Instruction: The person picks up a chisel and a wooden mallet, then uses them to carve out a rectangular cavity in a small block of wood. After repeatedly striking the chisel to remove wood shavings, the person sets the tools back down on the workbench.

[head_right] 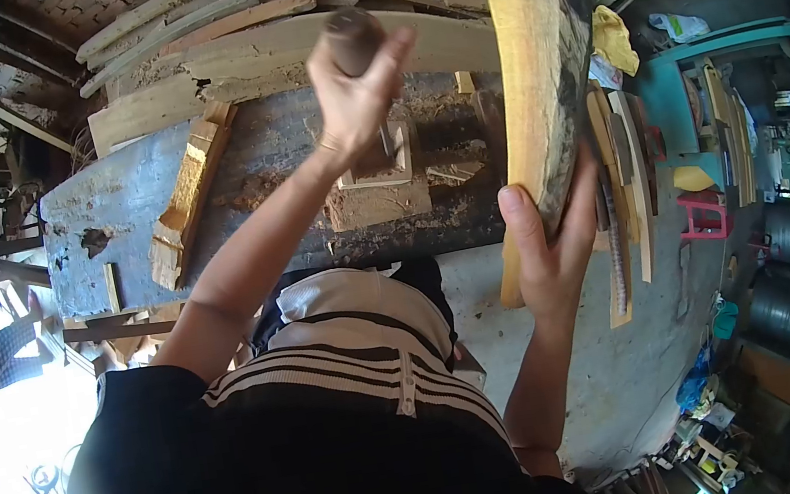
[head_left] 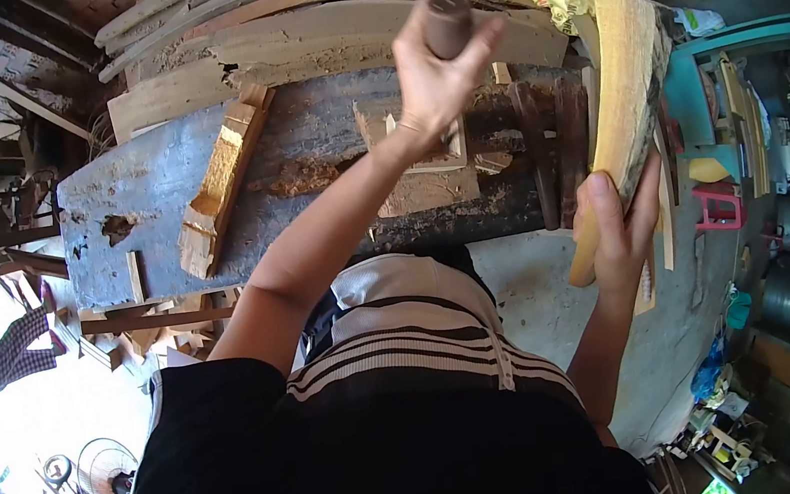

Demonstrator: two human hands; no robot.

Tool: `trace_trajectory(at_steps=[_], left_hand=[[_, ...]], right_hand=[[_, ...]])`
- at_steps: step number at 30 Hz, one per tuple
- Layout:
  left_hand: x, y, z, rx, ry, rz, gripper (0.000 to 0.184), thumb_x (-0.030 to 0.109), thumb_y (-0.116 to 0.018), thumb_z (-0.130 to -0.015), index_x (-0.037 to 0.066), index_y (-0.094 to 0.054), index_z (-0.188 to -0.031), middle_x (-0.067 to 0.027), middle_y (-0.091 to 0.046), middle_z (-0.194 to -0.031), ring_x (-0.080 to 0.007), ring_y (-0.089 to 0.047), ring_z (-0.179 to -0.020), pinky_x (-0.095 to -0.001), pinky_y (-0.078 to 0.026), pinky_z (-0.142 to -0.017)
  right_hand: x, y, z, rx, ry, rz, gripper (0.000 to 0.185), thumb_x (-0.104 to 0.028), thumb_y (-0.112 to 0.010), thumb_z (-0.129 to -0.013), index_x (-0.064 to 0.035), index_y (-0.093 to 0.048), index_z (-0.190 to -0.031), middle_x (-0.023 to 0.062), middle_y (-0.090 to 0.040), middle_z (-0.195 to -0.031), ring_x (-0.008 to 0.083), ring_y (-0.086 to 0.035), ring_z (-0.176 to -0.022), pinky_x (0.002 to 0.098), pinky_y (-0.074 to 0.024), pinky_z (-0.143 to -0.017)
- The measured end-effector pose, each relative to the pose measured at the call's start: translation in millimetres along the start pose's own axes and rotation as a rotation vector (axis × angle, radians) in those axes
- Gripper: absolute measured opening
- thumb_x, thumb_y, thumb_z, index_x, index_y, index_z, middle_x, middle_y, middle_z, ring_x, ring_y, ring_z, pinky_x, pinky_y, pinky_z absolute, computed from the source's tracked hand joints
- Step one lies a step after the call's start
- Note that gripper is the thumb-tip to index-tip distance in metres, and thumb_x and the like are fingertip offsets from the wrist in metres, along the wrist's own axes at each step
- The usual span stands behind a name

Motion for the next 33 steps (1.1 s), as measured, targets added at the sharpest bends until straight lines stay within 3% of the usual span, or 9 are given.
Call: trace_trajectory(at_steps=[13,14,17,18,21,22,27,29,33], left_hand=[[0.9,-24.9,39.8,-0.166,-0.406,-0.206,0.021,0.009,-0.078,-0.075,0.003,-0.059,-0.081,-0.0043,-0.062,-0.069,-0.0086,-0.059,-0.06,-0.0266,-0.049,-0.058],[-4.3,-29.0,42.1,-0.207,-0.34,-0.225,0.026,0.012,-0.079,-0.07,0.003,-0.061,-0.087,-0.011,-0.066,-0.079,-0.0255,-0.068,-0.064,-0.0312,-0.053,-0.061],[-3.5,-44.4,53.1,-0.278,-0.364,-0.244,0.021,0.007,-0.078,-0.074,0.004,-0.06,-0.084,-0.0064,-0.064,-0.074,-0.0132,-0.063,-0.066,-0.0283,-0.051,-0.063],[-7.1,-47.4,56.2,-0.329,-0.328,-0.231,0.03,0.01,-0.077,-0.069,0.005,-0.063,-0.095,-0.0145,-0.067,-0.083,-0.0362,-0.068,-0.073,-0.0366,-0.054,-0.064],[-9.9,-48.3,67.1,-0.382,-0.523,-0.391,0.027,0.011,-0.076,-0.071,0.006,-0.064,-0.095,-0.0152,-0.067,-0.082,-0.0352,-0.068,-0.071,-0.0372,-0.054,-0.063],[-12.2,-51.0,65.0,-0.4,-0.458,-0.338,0.025,0.014,-0.077,-0.073,0.007,-0.065,-0.093,-0.0143,-0.067,-0.08,-0.0342,-0.068,-0.069,-0.0377,-0.053,-0.061],[-8.5,-53.5,65.6,-0.375,-0.315,-0.29,0.025,0.014,-0.077,-0.072,0.008,-0.065,-0.092,-0.014,-0.067,-0.078,-0.0347,-0.067,-0.069,-0.0386,-0.053,-0.06],[-16.9,-49.5,67.9,-0.359,-0.364,-0.325,0.029,0.012,-0.076,-0.07,0.007,-0.066,-0.096,-0.0159,-0.068,-0.081,-0.0362,-0.068,-0.071,-0.0389,-0.054,-0.062],[-15.8,-60.4,61.2,-0.39,-0.33,-0.222,0.03,0.014,-0.078,-0.071,0.007,-0.066,-0.097,-0.0177,-0.068,-0.075,-0.035,-0.07,-0.07,-0.0386,-0.056,-0.06]], right_hand=[[0.4,-3.3,17.2,-0.026,-0.059,-0.128,0.069,-0.021,-0.068,-0.087,0.0048,-0.034,-0.142,0.0148,-0.047,-0.131,0.0235,-0.047,-0.12,0.0364,-0.0365,-0.103],[-3.5,-0.4,15.2,-0.023,-0.037,-0.161,0.073,-0.021,-0.068,-0.086,0.0058,-0.032,-0.143,0.0156,-0.048,-0.13,0.0232,-0.048,-0.119,0.0363,-0.0373,-0.103],[-17.1,6.1,6.4,-0.033,0.089,0.03,0.071,-0.018,-0.066,-0.086,0.0047,-0.032,-0.143,0.0162,-0.053,-0.122,0.0244,-0.053,-0.109,0.0357,-0.0419,-0.096],[-22.7,6.3,2.9,-0.053,0.15,0.123,0.07,-0.016,-0.065,-0.086,0.0042,-0.032,-0.144,0.0164,-0.055,-0.118,0.0249,-0.056,-0.104,0.0354,-0.0442,-0.092],[-40.2,1.1,-2.0,-0.147,0.328,0.389,0.067,-0.012,-0.063,-0.086,0.0026,-0.032,-0.144,0.0172,-0.062,-0.106,0.0267,-0.064,-0.089,0.0344,-0.0511,-0.081],[-38.4,1.8,0.5,-0.174,0.129,0.295,0.067,-0.009,-0.065,-0.084,0.005,-0.035,-0.143,0.0199,-0.056,-0.125,0.0291,-0.058,-0.112,0.0372,-0.0448,-0.097],[-47.5,9.5,8.7,0.092,0.212,-0.088,0.068,-0.012,-0.064,-0.085,0.0078,-0.034,-0.142,0.0169,-0.058,-0.122,0.0274,-0.061,-0.105,0.0354,-0.0466,-0.094],[-33.5,-1.7,4.4,-0.112,0.179,0.323,0.066,-0.014,-0.063,-0.084,0.006,-0.037,-0.142,0.0162,-0.058,-0.122,0.0278,-0.061,-0.104,0.0356,-0.047,-0.093],[-21.9,5.3,10.2,-0.038,0.213,0.068,0.07,-0.018,-0.069,-0.085,0.0036,-0.036,-0.143,0.02,-0.05,-0.137,0.0282,-0.053,-0.123,0.0381,-0.0426,-0.101]])
Point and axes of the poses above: each hand's wrist, its own z-axis away from the middle knuckle, its own y-axis out of the back of the hand, x = y × z, the point moved 4 cm from there along -z, towards the middle knuckle
